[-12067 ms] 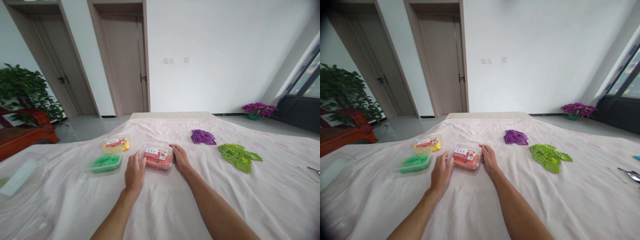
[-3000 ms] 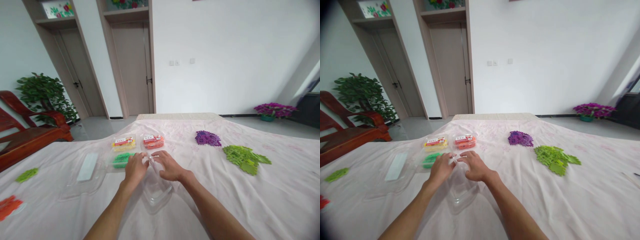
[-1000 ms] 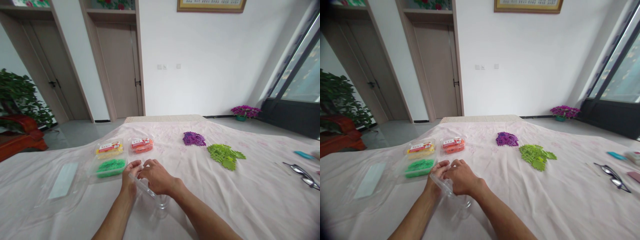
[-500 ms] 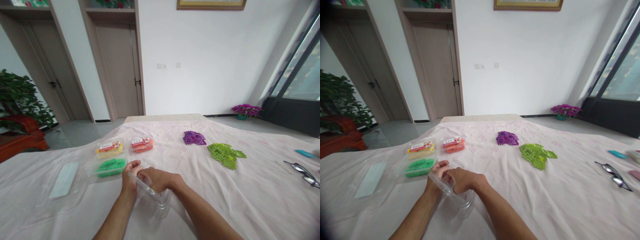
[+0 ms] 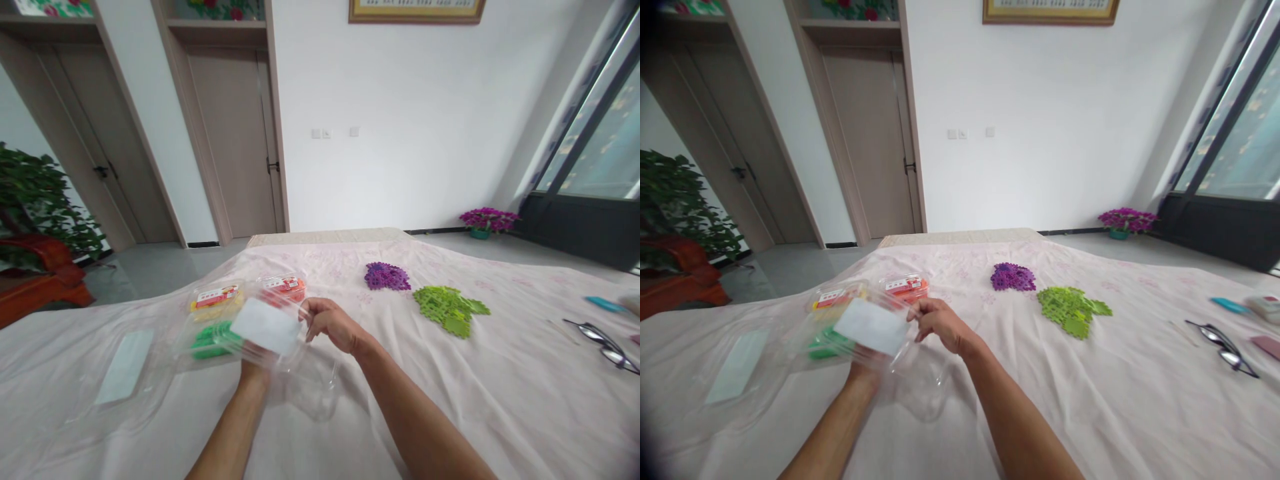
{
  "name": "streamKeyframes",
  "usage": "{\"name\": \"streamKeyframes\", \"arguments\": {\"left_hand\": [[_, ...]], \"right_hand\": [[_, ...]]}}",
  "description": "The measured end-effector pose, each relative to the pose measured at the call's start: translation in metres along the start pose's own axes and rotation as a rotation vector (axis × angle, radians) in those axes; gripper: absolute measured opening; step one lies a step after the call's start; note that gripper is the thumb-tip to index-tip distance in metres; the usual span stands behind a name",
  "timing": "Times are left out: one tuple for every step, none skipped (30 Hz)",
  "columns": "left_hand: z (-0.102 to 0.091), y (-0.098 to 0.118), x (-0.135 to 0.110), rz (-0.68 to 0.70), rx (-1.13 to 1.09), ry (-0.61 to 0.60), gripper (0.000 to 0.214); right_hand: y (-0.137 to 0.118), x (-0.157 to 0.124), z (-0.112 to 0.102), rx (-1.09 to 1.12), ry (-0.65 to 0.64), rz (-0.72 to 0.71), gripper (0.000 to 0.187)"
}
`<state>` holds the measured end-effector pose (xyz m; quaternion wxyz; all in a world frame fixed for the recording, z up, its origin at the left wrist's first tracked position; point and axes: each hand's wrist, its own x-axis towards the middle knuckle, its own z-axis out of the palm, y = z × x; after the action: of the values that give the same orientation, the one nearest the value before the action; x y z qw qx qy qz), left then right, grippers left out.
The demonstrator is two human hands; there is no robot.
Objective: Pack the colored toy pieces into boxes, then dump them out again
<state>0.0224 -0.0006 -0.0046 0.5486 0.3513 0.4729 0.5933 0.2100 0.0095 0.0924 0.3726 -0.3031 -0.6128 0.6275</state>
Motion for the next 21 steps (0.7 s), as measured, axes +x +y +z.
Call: {"name": "streamKeyframes", "arguments": {"left_hand": [[0.001, 0.0, -0.001, 0.032, 0.055, 0.044, 0.018], [0.003, 0.001, -0.003, 0.058, 0.069, 0.105, 0.018], [0.005, 0.002, -0.004, 0.073, 0.03, 0.176, 0.023], [0.007, 0.003, -0.005, 0.077, 0.024, 0.224, 0.03], [0.008, 0.005, -0.007, 0.073, 0.022, 0.257, 0.035], [0.01, 0.006, -0.008, 0.061, 0.019, 0.275, 0.038], [0.011, 0.006, -0.009, 0.048, 0.013, 0.275, 0.039], [0.012, 0.007, -0.009, 0.038, 0.002, 0.258, 0.039], [0.013, 0.006, -0.01, 0.033, -0.012, 0.238, 0.038], [0.014, 0.006, -0.011, 0.036, -0.025, 0.212, 0.038], [0.015, 0.005, -0.011, 0.043, -0.036, 0.18, 0.038], [0.015, 0.004, -0.012, 0.054, -0.044, 0.145, 0.038], [0.015, 0.003, -0.012, 0.066, -0.047, 0.11, 0.038], [0.015, 0.002, -0.012, 0.077, -0.045, 0.079, 0.039], [0.014, 0.002, -0.012, 0.088, -0.044, 0.054, 0.041], [0.014, 0.002, -0.012, 0.097, -0.045, 0.034, 0.041], [0.013, 0.002, -0.012, 0.099, -0.048, 0.019, 0.042], [0.012, 0.002, -0.011, 0.095, -0.053, 0.003, 0.042], [0.011, 0.002, -0.01, 0.085, -0.06, -0.014, 0.042], [0.01, 0.002, -0.009, 0.074, -0.066, -0.03, 0.042], [0.009, 0.001, -0.009, 0.065, -0.071, -0.041, 0.041]], "right_hand": [[-0.003, 0.001, -0.009, -0.026, 0.127, -0.039, 0.031], [-0.006, 0.001, -0.019, -0.084, 0.266, -0.084, 0.032], [-0.008, -0.001, -0.03, -0.171, 0.414, -0.129, 0.035], [-0.01, -0.003, -0.043, -0.288, 0.572, -0.166, 0.039], [-0.011, -0.006, -0.056, -0.451, 0.696, -0.179, 0.042], [-0.012, -0.01, -0.069, -0.635, 0.811, -0.177, 0.043], [-0.011, -0.015, -0.08, -0.803, 0.909, -0.143, 0.043], [-0.01, -0.019, -0.091, -0.947, 0.954, -0.061, 0.042], [-0.008, -0.023, -0.099, -1.065, 0.953, 0.028, 0.042], [-0.005, -0.026, -0.106, -1.16, 0.929, 0.123, 0.042], [-0.001, -0.028, -0.11, -1.233, 0.88, 0.214, 0.041], [0.002, -0.029, -0.114, -1.287, 0.821, 0.287, 0.041], [0.006, -0.029, -0.116, -1.324, 0.764, 0.339, 0.04], [0.009, -0.028, -0.117, -1.345, 0.712, 0.368, 0.039], [0.011, -0.028, -0.119, -1.352, 0.664, 0.374, 0.037], [0.013, -0.027, -0.12, -1.347, 0.619, 0.362, 0.034], [0.014, -0.026, -0.122, -1.331, 0.58, 0.339, 0.03], [0.014, -0.025, -0.125, -1.304, 0.552, 0.306, 0.026], [0.013, -0.024, -0.129, -1.265, 0.534, 0.262, 0.025], [0.012, -0.023, -0.135, -1.216, 0.535, 0.211, 0.025], [0.01, -0.022, -0.142, -1.162, 0.564, 0.158, 0.026]]}}
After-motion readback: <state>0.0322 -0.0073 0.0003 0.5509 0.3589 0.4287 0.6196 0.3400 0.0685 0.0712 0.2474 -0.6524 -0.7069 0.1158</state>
